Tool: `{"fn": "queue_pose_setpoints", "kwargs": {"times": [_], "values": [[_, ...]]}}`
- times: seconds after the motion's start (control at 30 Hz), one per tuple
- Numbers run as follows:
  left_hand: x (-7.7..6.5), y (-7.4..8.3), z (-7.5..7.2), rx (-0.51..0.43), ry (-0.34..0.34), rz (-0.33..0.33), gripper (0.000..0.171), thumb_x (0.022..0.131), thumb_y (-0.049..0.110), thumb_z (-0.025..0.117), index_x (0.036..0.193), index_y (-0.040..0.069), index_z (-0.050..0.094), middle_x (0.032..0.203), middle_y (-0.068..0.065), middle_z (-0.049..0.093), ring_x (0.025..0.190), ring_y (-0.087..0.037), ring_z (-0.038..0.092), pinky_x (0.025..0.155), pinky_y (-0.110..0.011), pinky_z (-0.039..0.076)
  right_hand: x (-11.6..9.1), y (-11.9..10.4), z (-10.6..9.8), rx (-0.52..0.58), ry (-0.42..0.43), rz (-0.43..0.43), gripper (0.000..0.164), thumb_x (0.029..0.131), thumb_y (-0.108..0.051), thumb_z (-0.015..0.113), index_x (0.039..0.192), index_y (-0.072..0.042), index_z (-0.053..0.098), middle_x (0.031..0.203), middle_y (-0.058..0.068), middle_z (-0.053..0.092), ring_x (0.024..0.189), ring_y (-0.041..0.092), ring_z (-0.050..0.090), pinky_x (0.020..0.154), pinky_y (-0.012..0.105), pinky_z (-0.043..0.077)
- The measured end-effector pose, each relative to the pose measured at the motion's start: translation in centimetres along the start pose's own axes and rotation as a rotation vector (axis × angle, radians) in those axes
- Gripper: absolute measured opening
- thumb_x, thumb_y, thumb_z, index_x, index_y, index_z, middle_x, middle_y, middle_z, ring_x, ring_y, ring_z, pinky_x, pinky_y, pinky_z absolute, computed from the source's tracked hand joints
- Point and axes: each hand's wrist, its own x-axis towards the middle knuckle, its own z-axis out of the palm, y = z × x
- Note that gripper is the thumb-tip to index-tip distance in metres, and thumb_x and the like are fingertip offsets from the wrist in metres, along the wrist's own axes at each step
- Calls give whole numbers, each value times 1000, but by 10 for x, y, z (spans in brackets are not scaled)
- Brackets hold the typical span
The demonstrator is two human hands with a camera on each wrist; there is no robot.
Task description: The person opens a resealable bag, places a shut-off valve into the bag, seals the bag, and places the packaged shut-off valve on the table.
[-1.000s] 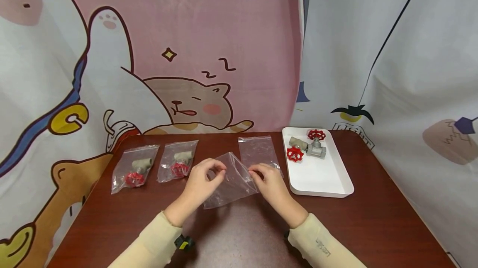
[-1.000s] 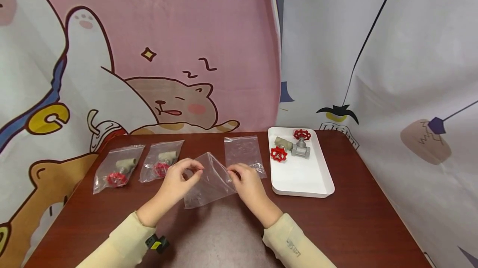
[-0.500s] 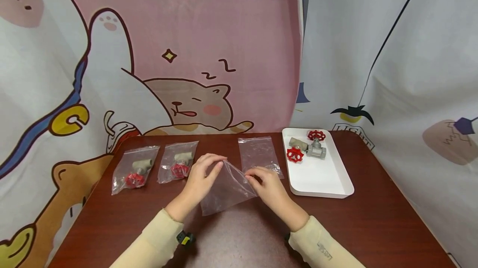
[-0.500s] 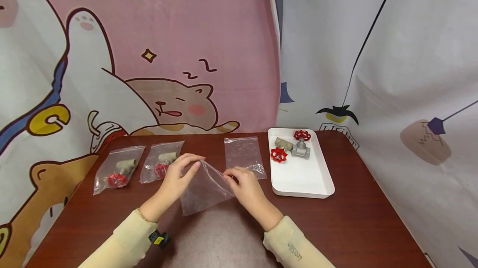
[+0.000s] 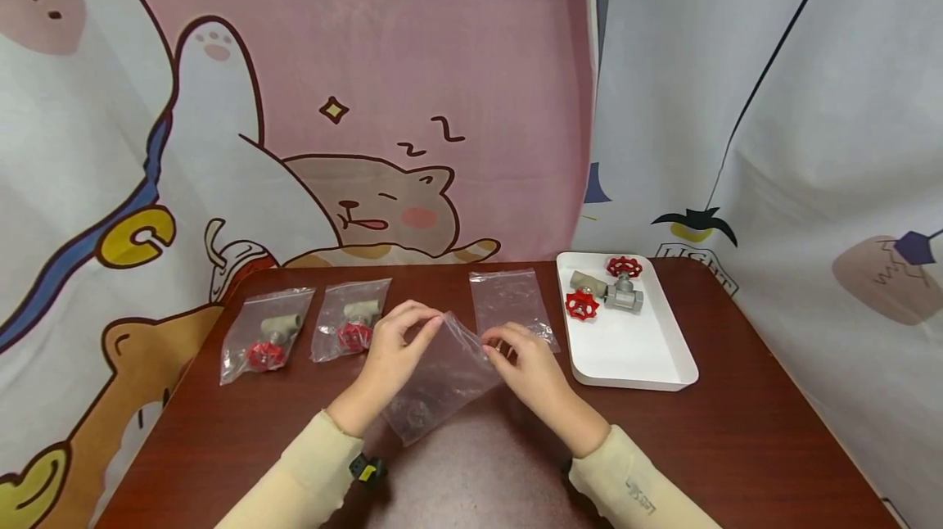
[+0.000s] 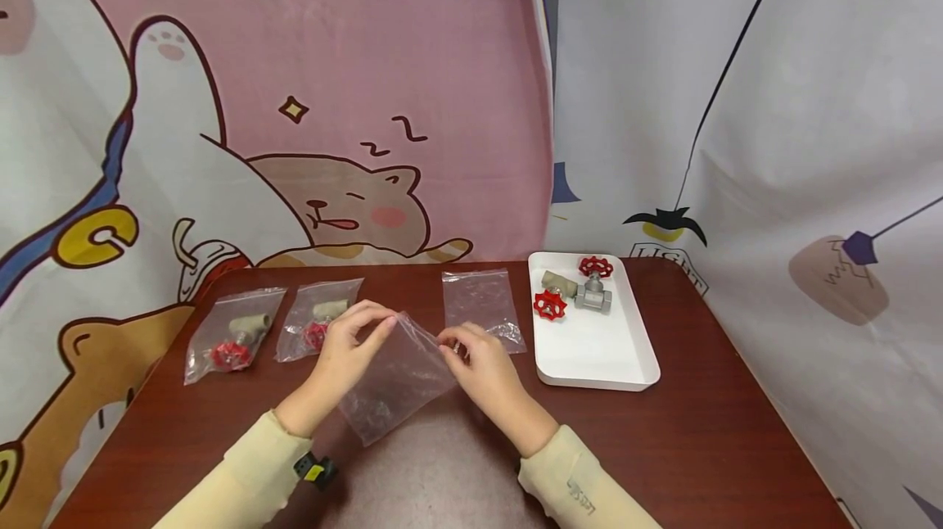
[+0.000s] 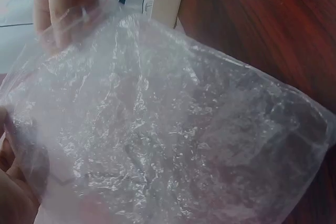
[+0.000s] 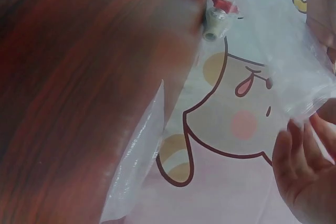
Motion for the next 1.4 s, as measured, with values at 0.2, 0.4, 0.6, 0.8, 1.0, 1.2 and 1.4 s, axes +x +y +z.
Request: {"fn": "queue_pose_setpoints", "kwargs": {"times": [0.2,0.4,0.6,0.8,1.0,1.2,1.4], "values": [[2,4,2,0,5,28,8,87,5,66,93,4,71,88,-7,67,79,-14,59,65,-19,45,4,-6,-3,85,67,-79,15,84,-1,67,97,-10,68,92,-2,64,75,9,59,62,19,51],[3,9,3,-3,-12,87,8,88,12,66,93,10,72,89,-1,66,82,-11,60,68,-19,47,8,-11,-2,146,33,-150,19,84,6,63,94,-8,71,90,2,70,78,9,64,68,20,52],[5,13,5,-3,-35,160,9,89,15,66,94,12,72,91,2,66,87,-11,62,74,-22,50,9,-15,-2,186,-9,-132,16,81,2,69,94,-7,72,93,6,70,77,12,65,65,20,54],[5,15,4,9,-63,183,10,90,15,64,95,11,72,93,1,68,90,-13,64,78,-25,51,9,-17,-4,178,-67,-106,34,71,-8,81,103,-3,69,99,9,69,79,17,66,66,26,56],[4,13,4,47,-40,266,10,88,11,66,95,10,73,92,0,70,88,-13,65,80,-22,50,10,-18,-5,122,-132,-97,59,65,-22,87,116,-4,63,114,8,65,102,22,63,80,35,55],[2,12,5,41,-34,300,12,87,10,67,97,10,74,95,0,70,89,-13,65,83,-17,48,13,-22,-9,78,-161,-110,70,61,-29,89,121,-7,60,118,6,62,108,19,60,83,31,54],[2,11,4,0,3,280,10,87,8,67,95,9,73,93,-2,70,88,-16,66,82,-17,49,11,-25,-11,98,-135,-99,54,67,-23,86,115,-8,64,111,3,66,93,19,64,76,26,54]]}}
